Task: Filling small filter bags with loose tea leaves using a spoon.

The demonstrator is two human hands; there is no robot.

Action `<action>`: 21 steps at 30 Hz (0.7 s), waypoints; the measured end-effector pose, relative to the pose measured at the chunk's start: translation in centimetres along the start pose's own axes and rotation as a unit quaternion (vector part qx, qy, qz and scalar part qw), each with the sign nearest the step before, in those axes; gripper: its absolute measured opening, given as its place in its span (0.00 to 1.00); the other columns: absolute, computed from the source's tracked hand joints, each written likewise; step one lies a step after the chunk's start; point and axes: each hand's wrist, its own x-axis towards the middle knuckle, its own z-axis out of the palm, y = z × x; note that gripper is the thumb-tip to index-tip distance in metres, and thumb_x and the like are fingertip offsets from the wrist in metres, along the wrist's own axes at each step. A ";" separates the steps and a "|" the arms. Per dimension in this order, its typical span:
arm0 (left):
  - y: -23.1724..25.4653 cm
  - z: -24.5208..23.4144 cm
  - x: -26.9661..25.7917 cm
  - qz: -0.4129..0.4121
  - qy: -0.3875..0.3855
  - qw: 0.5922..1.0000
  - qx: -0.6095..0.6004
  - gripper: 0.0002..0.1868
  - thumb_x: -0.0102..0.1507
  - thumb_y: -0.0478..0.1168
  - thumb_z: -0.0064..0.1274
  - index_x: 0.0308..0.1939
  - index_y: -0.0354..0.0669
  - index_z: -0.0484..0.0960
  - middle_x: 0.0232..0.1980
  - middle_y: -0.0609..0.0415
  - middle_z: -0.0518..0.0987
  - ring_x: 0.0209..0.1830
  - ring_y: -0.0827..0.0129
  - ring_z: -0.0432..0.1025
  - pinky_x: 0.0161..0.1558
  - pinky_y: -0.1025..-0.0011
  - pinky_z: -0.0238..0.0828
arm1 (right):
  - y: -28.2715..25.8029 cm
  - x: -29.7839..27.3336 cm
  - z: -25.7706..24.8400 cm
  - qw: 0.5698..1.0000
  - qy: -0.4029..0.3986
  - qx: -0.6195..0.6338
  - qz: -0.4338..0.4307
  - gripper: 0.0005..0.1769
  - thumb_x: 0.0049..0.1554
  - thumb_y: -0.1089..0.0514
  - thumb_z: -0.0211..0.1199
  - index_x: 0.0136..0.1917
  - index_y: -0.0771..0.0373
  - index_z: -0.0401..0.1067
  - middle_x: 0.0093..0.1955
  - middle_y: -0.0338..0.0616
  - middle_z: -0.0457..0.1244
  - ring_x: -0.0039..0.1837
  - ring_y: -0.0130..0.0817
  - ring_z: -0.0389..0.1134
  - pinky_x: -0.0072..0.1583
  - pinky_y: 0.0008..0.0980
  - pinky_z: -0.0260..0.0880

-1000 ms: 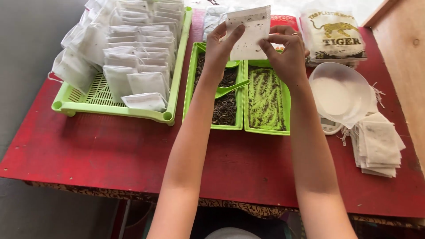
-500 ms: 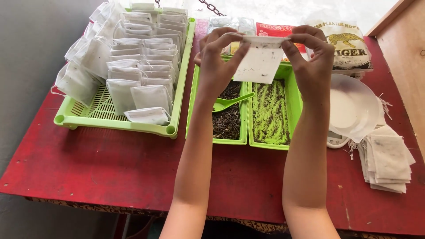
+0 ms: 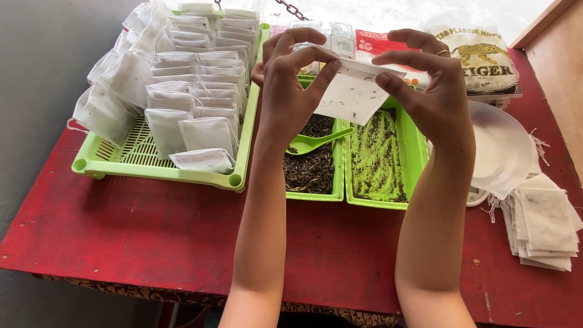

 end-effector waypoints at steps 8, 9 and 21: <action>0.2 0.1 -0.3 0.054 -0.026 0.996 0.071 0.12 0.65 0.50 0.61 0.51 0.60 0.81 0.58 0.60 0.73 0.65 0.58 0.59 0.56 0.56 0.54 | 1.3 -0.2 0.7 0.999 0.041 -0.027 -0.017 0.10 0.64 0.56 0.75 0.48 0.61 0.74 0.64 0.48 0.61 0.69 0.41 0.58 0.69 0.44 0.55; 0.3 0.1 -0.4 0.058 -0.042 0.996 0.061 0.17 0.66 0.53 0.60 0.57 0.59 0.78 0.60 0.58 0.71 0.66 0.57 0.57 0.57 0.56 0.58 | 1.0 -0.2 0.7 0.999 0.031 -0.029 -0.020 0.07 0.64 0.59 0.73 0.50 0.60 0.76 0.67 0.50 0.63 0.71 0.43 0.58 0.70 0.47 0.54; -0.7 0.8 -0.4 0.072 -0.065 0.990 0.098 0.22 0.65 0.54 0.63 0.58 0.54 0.77 0.59 0.54 0.70 0.63 0.55 0.55 0.55 0.59 0.61 | 1.3 0.0 1.0 0.999 0.027 -0.036 -0.030 0.05 0.64 0.66 0.71 0.53 0.63 0.78 0.67 0.51 0.65 0.70 0.44 0.62 0.69 0.45 0.56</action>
